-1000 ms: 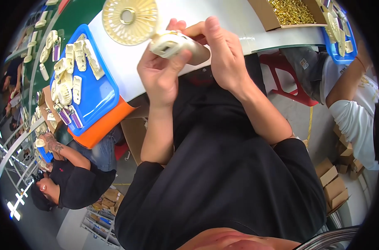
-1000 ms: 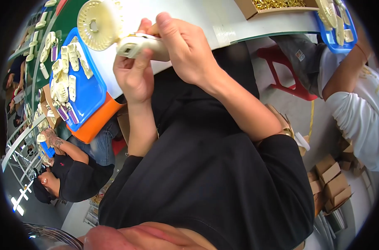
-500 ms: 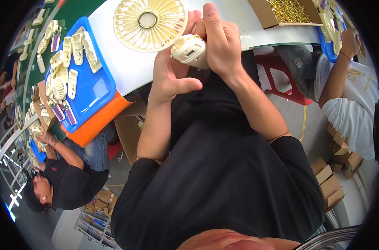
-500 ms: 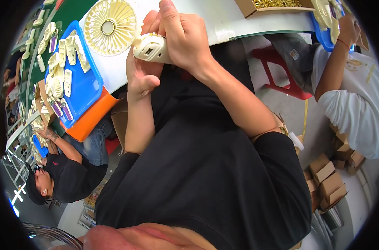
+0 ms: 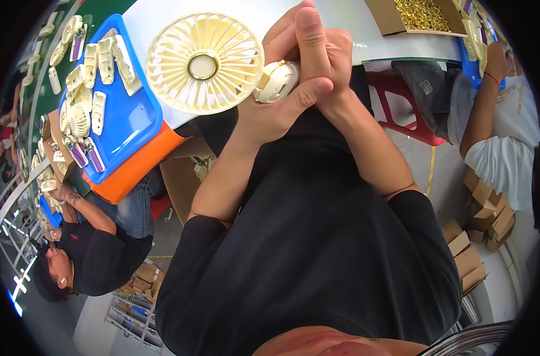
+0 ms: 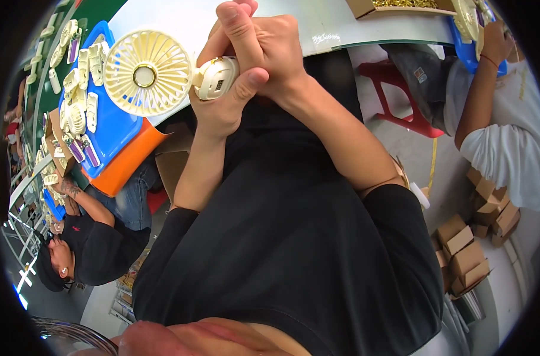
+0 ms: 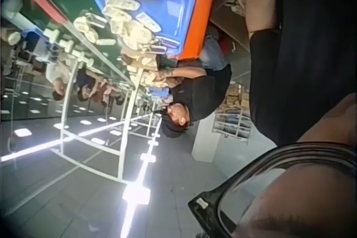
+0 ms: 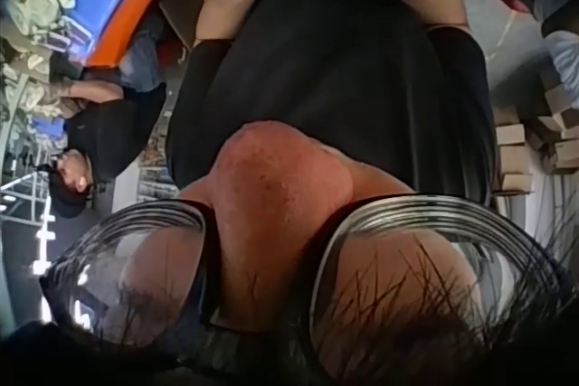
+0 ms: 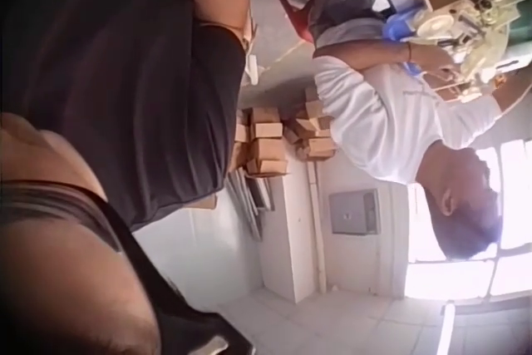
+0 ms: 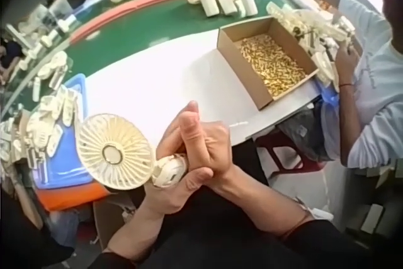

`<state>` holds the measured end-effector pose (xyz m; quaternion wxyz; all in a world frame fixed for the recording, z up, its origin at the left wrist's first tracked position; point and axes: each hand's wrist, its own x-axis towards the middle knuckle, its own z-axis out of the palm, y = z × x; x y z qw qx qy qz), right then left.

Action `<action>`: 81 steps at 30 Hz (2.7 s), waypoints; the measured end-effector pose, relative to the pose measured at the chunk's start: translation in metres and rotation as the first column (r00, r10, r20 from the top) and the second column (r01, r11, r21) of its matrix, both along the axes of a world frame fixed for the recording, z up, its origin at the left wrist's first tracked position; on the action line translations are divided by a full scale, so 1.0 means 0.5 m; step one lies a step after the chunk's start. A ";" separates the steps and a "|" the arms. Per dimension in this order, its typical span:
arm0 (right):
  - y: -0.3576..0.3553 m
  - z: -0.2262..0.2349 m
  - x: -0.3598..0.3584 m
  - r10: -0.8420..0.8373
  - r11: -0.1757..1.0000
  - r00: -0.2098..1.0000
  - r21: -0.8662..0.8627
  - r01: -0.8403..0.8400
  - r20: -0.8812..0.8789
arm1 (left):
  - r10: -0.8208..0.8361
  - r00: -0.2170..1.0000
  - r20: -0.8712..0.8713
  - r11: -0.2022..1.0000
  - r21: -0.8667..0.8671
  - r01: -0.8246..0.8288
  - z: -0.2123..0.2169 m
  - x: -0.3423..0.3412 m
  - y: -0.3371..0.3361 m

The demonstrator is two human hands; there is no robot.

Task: The person assembles handheld fans by connecting the wiring and circuit boards to the plastic bodies, snapping the casing pieces together, and pressing the power button before placing finished fans onto the conveyor belt.

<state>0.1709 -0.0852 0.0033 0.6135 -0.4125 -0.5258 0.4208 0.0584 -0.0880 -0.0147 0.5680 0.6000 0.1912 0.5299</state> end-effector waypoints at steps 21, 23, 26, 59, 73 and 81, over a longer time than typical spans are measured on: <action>-0.048 -0.026 0.030 0.130 0.990 0.976 0.033 -0.138 0.174 | -0.235 0.842 0.486 0.964 0.008 0.264 -0.038 -0.084 0.061; -0.059 -0.021 0.034 0.166 0.974 0.893 0.072 -0.215 0.419 | -0.309 0.791 0.528 0.939 0.036 0.343 -0.035 -0.088 0.063; -0.060 -0.017 0.045 0.164 0.969 0.888 0.096 -0.226 0.429 | -0.200 0.917 0.345 0.974 -0.033 0.225 -0.002 -0.077 0.046; -0.039 -0.018 0.053 0.316 0.686 0.371 -0.060 -0.725 -0.873 | -0.056 0.994 -0.093 0.969 -0.246 0.032 0.062 -0.027 0.043; 0.034 0.044 0.092 0.549 0.719 0.728 -0.213 -0.662 -0.410 | -0.225 0.974 -0.042 0.913 -0.357 0.196 0.071 -0.041 0.021; 0.022 -0.004 0.078 0.629 0.749 0.713 -0.005 -0.663 -0.309 | -0.413 0.888 -0.203 0.878 -0.348 0.328 0.052 -0.053 0.006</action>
